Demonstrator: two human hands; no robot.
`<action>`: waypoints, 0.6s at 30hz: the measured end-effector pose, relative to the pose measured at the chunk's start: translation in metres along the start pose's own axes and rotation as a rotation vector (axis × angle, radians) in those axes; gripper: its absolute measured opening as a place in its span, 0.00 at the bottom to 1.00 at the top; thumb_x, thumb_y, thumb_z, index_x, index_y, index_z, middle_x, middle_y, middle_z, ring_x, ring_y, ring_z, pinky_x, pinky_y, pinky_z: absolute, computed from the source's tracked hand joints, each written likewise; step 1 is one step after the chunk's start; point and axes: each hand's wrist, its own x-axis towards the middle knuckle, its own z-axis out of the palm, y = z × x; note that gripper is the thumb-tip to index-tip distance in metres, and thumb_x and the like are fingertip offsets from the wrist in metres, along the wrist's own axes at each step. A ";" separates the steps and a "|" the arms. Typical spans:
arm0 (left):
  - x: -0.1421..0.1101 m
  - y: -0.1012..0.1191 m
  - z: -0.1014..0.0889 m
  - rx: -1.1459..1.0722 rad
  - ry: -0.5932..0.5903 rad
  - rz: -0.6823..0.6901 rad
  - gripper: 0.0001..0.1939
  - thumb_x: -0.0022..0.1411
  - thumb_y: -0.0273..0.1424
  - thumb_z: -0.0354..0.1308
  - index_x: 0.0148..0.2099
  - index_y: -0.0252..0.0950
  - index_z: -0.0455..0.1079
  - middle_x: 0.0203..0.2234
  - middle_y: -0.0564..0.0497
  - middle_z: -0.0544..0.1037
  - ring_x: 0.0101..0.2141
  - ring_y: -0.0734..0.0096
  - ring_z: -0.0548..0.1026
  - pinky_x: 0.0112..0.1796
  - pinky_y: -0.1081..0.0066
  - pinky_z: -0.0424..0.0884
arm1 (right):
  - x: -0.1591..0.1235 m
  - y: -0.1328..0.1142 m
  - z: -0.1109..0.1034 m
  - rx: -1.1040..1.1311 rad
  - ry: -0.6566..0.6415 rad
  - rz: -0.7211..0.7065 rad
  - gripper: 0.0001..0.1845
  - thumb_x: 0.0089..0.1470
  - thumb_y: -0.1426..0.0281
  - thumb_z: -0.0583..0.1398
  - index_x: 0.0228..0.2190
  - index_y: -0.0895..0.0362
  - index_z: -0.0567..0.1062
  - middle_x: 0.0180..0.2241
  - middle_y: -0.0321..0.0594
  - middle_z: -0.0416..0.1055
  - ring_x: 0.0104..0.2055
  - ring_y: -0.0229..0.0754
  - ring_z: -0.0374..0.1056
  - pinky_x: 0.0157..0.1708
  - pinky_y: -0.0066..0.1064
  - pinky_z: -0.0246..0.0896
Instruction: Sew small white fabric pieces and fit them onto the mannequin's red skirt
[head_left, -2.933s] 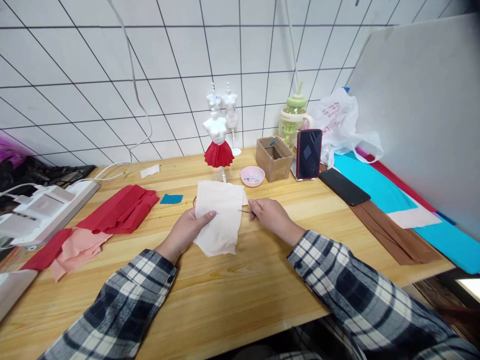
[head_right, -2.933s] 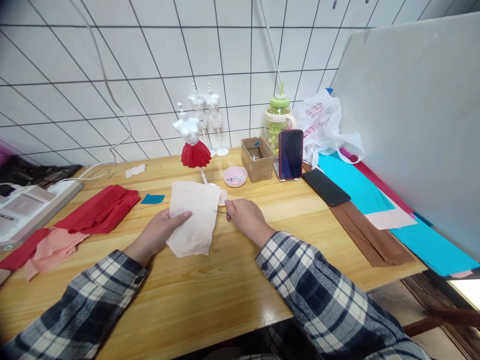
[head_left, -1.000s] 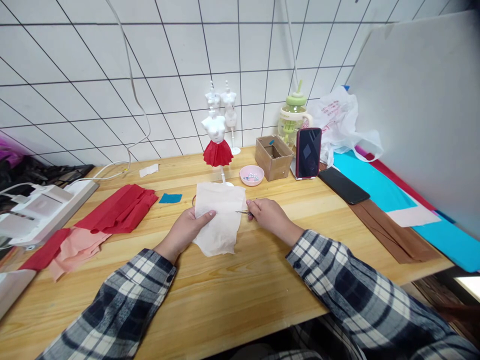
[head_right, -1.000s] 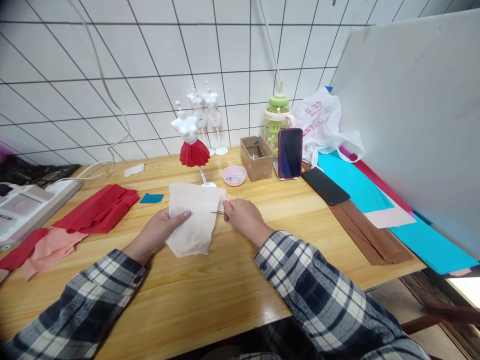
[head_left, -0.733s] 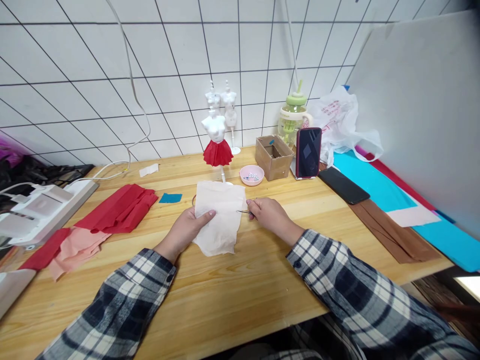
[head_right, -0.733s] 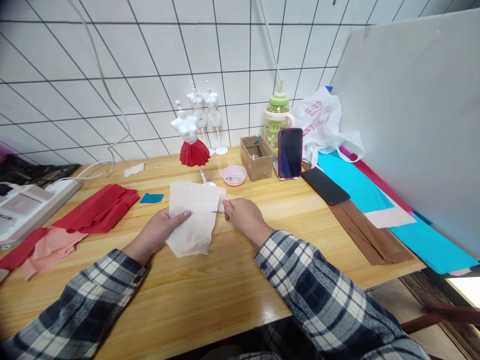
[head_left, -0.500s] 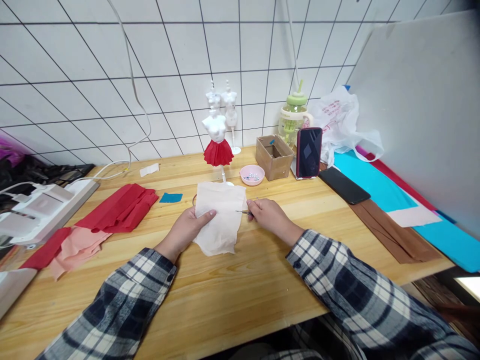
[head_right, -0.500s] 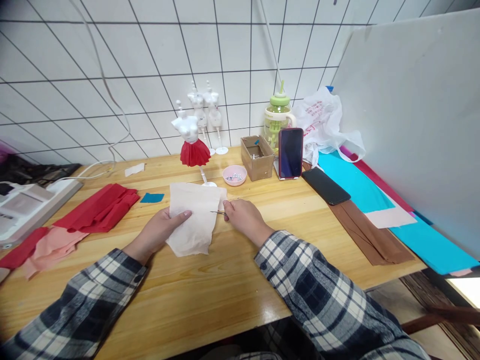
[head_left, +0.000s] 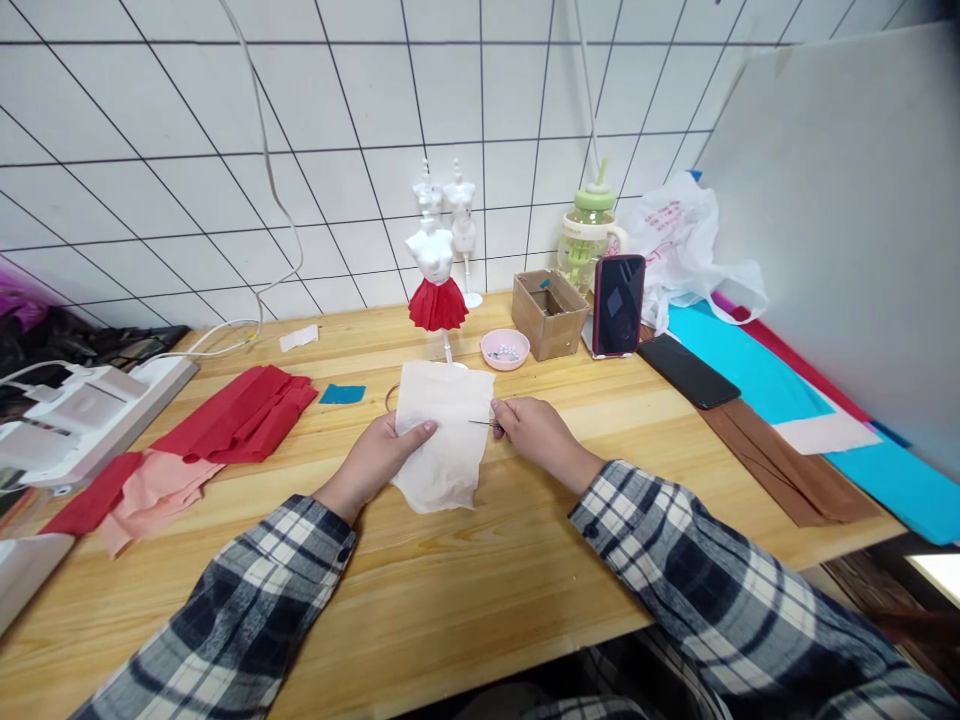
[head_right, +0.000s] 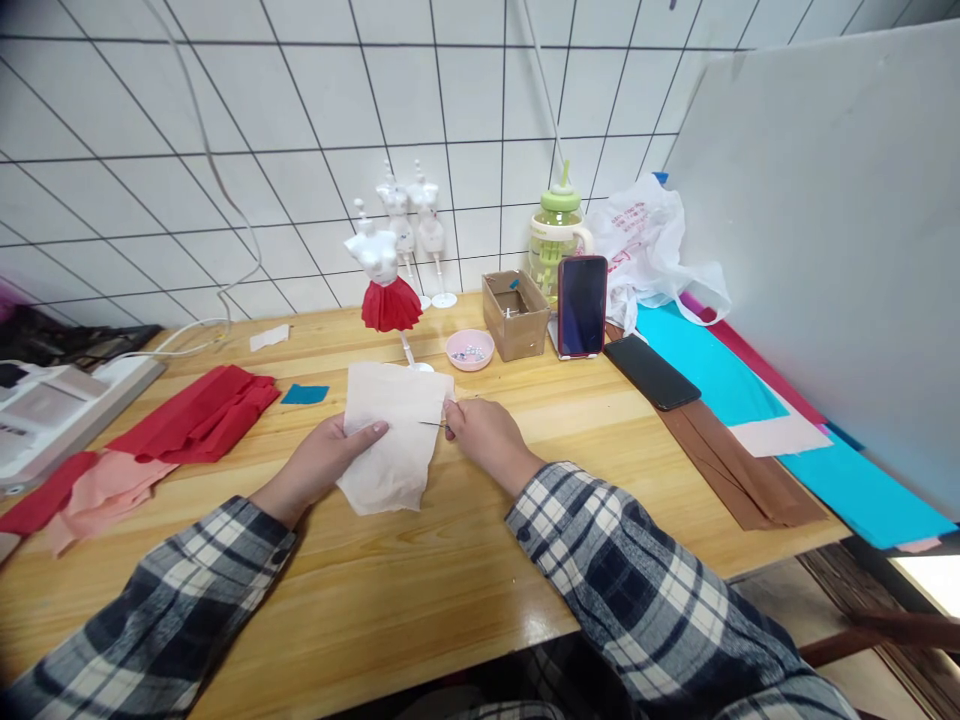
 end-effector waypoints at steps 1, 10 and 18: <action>0.000 0.000 0.000 0.006 0.002 0.000 0.28 0.46 0.50 0.68 0.41 0.33 0.74 0.32 0.45 0.82 0.28 0.60 0.78 0.26 0.69 0.72 | 0.000 0.000 0.000 -0.004 0.002 0.001 0.27 0.66 0.62 0.46 0.22 0.56 0.76 0.27 0.37 0.76 0.32 0.37 0.68 0.34 0.27 0.52; 0.001 -0.002 -0.001 0.041 0.003 0.013 0.28 0.47 0.51 0.66 0.43 0.33 0.74 0.35 0.44 0.83 0.30 0.58 0.79 0.28 0.67 0.73 | 0.000 0.000 -0.001 -0.069 0.009 0.007 0.27 0.65 0.61 0.47 0.21 0.55 0.75 0.25 0.37 0.75 0.29 0.38 0.66 0.32 0.28 0.50; 0.000 0.000 -0.002 0.083 -0.012 0.010 0.27 0.46 0.49 0.68 0.41 0.33 0.75 0.33 0.44 0.83 0.29 0.58 0.79 0.27 0.69 0.72 | 0.001 0.001 0.002 -0.019 -0.018 -0.016 0.27 0.65 0.63 0.46 0.21 0.55 0.76 0.28 0.38 0.77 0.33 0.39 0.69 0.34 0.27 0.52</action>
